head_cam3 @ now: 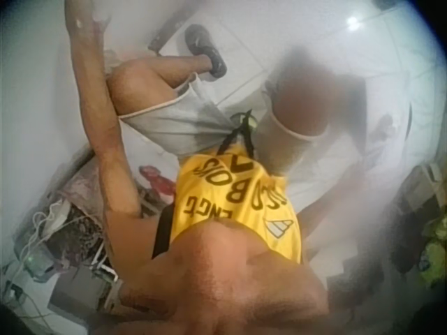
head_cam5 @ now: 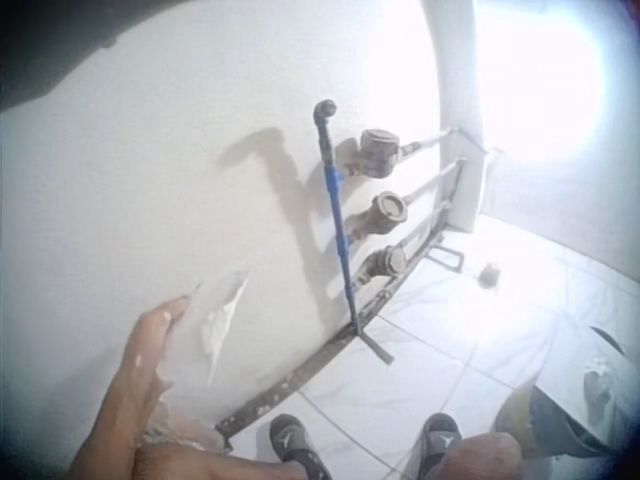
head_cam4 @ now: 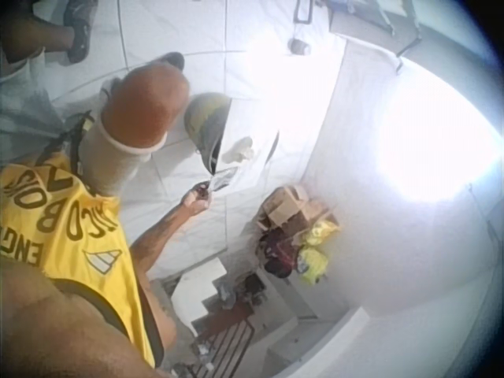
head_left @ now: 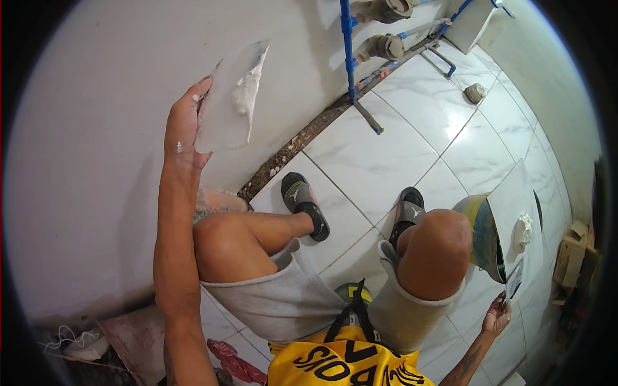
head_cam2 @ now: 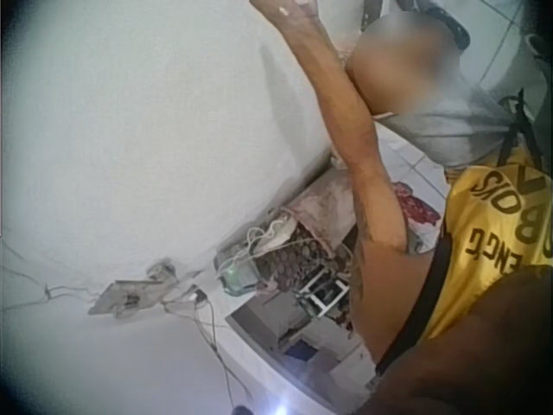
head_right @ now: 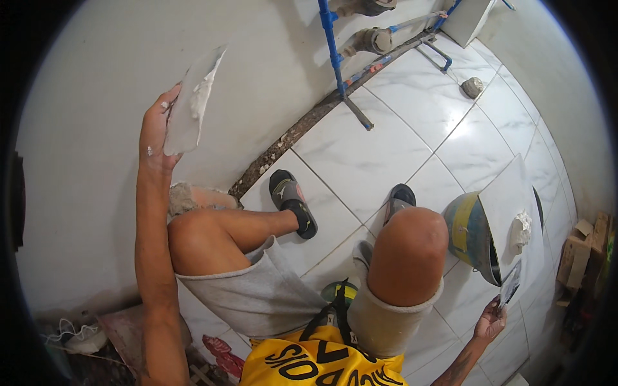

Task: The person mixes plaster between two putty knives and applies the plaster along the lower edge of a wall.

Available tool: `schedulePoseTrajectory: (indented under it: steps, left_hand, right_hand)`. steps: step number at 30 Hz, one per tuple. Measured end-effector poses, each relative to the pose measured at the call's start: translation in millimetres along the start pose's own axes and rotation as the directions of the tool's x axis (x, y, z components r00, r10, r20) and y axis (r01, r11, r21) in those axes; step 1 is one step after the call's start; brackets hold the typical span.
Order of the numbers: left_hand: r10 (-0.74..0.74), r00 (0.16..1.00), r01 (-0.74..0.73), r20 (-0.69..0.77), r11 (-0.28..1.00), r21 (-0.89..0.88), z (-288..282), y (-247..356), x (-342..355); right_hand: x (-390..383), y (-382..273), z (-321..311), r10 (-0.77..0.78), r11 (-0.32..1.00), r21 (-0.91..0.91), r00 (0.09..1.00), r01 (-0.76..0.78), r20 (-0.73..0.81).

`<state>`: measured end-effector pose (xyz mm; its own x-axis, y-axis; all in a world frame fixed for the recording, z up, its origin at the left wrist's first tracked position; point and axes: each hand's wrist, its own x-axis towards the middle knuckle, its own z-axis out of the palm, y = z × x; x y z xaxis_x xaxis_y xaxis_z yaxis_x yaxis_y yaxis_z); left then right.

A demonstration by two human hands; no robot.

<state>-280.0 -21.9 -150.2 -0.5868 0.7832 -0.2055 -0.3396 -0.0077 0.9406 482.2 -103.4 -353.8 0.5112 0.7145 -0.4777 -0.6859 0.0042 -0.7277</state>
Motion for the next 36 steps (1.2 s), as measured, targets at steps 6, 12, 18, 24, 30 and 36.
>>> schedulePoseTrajectory:
  steps: [6,12,18,24,30,36]
  left_hand:
    - [-0.003,1.000,0.003,0.005,1.000,0.024,1.8,-1.1,1.3]
    - [-0.013,1.000,0.013,0.000,1.000,-0.007,1.6,1.2,-0.2]
    - [-0.031,0.999,0.031,0.007,0.999,-0.013,18.1,0.5,-5.3]
    - [-0.061,0.998,0.061,0.016,0.998,0.003,24.2,0.5,-8.1]
    - [-0.106,0.983,0.109,0.148,0.994,-0.016,39.4,-1.7,-15.3]
    - [-0.179,0.942,0.187,0.284,0.982,-0.002,41.9,-23.0,-10.4]
  right_hand:
    - [22.5,-0.6,-20.3,0.126,0.918,0.288,0.889,-0.272,0.440]
    - [16.6,-1.2,6.1,0.098,0.933,0.264,0.880,-0.243,0.466]
    - [-27.5,-2.3,37.2,-0.091,0.963,0.263,0.848,-0.059,0.523]
    - [-25.8,-20.6,101.0,-0.064,0.992,0.116,0.588,-0.052,0.806]
    - [-38.6,-27.2,228.6,-0.016,1.000,-0.001,0.632,0.026,0.775]
    - [-148.0,24.9,377.7,0.004,0.444,-0.517,0.575,0.732,0.818]
